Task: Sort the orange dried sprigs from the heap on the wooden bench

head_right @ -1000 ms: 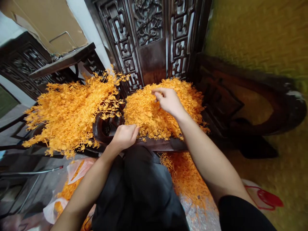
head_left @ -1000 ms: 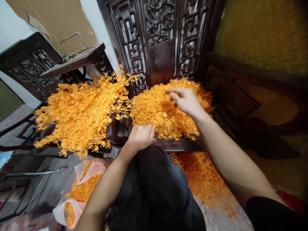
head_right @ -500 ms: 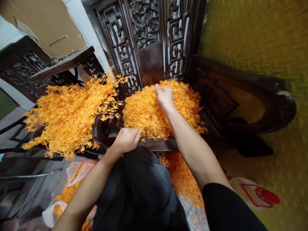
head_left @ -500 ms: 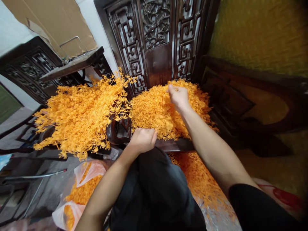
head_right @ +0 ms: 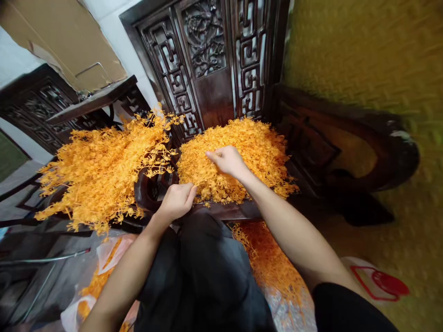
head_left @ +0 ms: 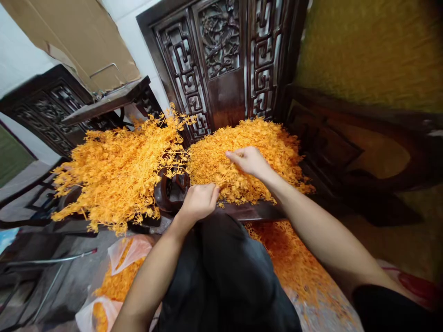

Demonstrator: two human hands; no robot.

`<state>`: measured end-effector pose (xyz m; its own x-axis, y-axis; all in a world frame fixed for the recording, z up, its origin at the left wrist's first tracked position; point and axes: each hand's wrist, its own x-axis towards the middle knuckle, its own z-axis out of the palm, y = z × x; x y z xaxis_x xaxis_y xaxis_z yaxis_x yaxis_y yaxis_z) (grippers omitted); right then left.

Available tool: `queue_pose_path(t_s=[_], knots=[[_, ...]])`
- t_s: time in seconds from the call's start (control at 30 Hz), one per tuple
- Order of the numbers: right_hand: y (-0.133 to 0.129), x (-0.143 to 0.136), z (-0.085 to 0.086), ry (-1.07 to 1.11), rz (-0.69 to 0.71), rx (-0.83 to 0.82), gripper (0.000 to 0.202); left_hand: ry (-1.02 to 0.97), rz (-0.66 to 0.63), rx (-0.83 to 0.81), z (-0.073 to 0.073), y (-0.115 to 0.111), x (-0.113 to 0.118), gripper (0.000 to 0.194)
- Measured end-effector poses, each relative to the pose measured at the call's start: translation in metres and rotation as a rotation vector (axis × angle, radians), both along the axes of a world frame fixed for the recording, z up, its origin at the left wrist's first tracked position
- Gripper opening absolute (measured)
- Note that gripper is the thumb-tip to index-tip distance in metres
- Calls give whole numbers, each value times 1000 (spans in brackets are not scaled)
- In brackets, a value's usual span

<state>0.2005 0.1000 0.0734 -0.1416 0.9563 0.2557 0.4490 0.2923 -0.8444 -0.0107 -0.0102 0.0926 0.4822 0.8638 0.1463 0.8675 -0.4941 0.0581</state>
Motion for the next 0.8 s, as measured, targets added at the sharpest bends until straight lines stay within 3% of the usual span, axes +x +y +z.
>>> queue_pose_path(t_s=[0.07,0.13,0.27,0.4,0.5,0.57,0.67,0.7,0.73,0.8], knots=[[17,9,-3,155,-299,74,64,10,-9,-24,0,-2,2,45],[30,20,-5,309,-410,48,62,9,-4,-42,1,-2,0,45],[17,26,0,359,-93,-39,46,-1,29,-34,1,2,-8,45],[-21,4,14,111,176,42,40,17,26,-20,0,6,-10,44],[-29,-10,18,-113,348,29,33,39,18,-17,-1,4,-5,45],[-20,-9,18,-118,217,110,36,53,14,-19,-1,2,-3,45],[4,10,16,202,-298,234,40,49,20,-26,-2,-1,-5,46],[10,18,16,317,-381,219,37,39,26,-26,-2,-1,-6,46],[13,24,15,403,-380,176,34,24,35,-25,-1,-1,-9,46],[10,31,13,478,-215,62,31,-8,49,-18,0,-1,-14,45]])
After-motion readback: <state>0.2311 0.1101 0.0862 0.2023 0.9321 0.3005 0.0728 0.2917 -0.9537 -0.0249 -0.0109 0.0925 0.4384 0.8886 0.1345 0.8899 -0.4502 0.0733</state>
